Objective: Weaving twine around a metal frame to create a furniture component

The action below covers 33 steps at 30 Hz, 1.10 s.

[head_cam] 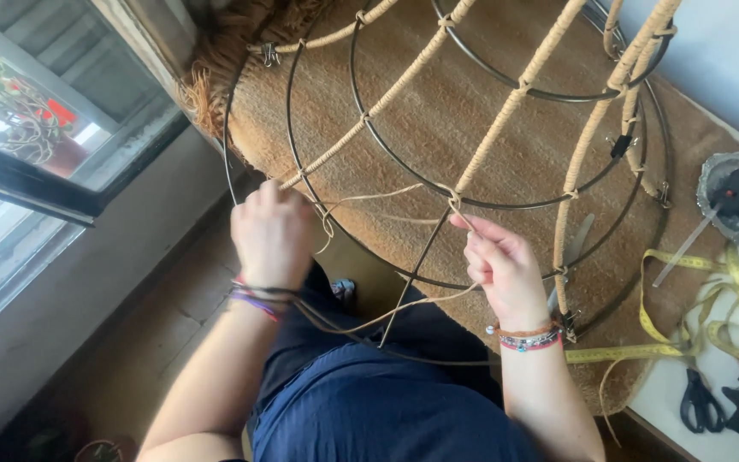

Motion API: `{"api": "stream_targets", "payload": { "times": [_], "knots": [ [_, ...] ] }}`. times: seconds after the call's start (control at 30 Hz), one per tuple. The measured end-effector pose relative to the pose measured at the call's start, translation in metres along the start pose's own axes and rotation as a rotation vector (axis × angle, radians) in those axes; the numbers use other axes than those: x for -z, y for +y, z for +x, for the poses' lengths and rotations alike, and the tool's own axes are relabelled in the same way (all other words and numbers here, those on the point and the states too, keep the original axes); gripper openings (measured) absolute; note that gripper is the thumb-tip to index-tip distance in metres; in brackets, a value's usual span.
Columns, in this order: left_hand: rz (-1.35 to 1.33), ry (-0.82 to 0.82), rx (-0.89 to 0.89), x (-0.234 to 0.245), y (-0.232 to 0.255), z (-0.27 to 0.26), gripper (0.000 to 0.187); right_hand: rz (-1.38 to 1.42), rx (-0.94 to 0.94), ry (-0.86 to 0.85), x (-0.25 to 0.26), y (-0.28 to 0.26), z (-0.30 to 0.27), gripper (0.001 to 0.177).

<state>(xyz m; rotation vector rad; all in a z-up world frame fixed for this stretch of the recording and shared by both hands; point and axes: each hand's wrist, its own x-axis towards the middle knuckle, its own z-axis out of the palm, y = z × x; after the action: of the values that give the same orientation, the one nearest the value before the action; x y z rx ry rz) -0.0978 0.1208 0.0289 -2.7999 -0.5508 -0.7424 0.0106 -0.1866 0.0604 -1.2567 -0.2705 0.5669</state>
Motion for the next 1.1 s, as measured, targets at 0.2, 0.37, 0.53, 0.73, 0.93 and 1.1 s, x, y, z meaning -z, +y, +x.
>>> {"api": "stream_targets", "payload": {
  "times": [0.2,0.37,0.53,0.73,0.93,1.1],
  "knots": [
    [-1.076,-0.184,-0.435,0.058,0.103,0.033,0.051,-0.044,0.030,0.009,-0.025,-0.023,-0.009,0.039],
    [-1.420,-0.537,-0.072,-0.050,0.143,0.043,0.054,-0.019,0.033,0.016,-0.017,-0.015,-0.009,0.039],
    [-2.251,-0.658,0.436,-0.004,0.140,0.033,0.083,-0.055,0.036,0.051,-0.020,-0.016,-0.008,0.039],
    [-2.517,-0.863,0.278,-0.015,0.164,0.056,0.055,-0.102,0.058,0.068,-0.035,-0.032,-0.015,0.036],
    [-2.506,-1.052,0.147,-0.062,0.185,0.050,0.064,-0.101,0.071,0.058,-0.008,-0.001,-0.010,0.038],
    [-1.171,-0.902,0.093,-0.026,0.146,0.053,0.061,-0.263,0.097,0.119,-0.013,-0.014,-0.018,0.031]
  ]
}}
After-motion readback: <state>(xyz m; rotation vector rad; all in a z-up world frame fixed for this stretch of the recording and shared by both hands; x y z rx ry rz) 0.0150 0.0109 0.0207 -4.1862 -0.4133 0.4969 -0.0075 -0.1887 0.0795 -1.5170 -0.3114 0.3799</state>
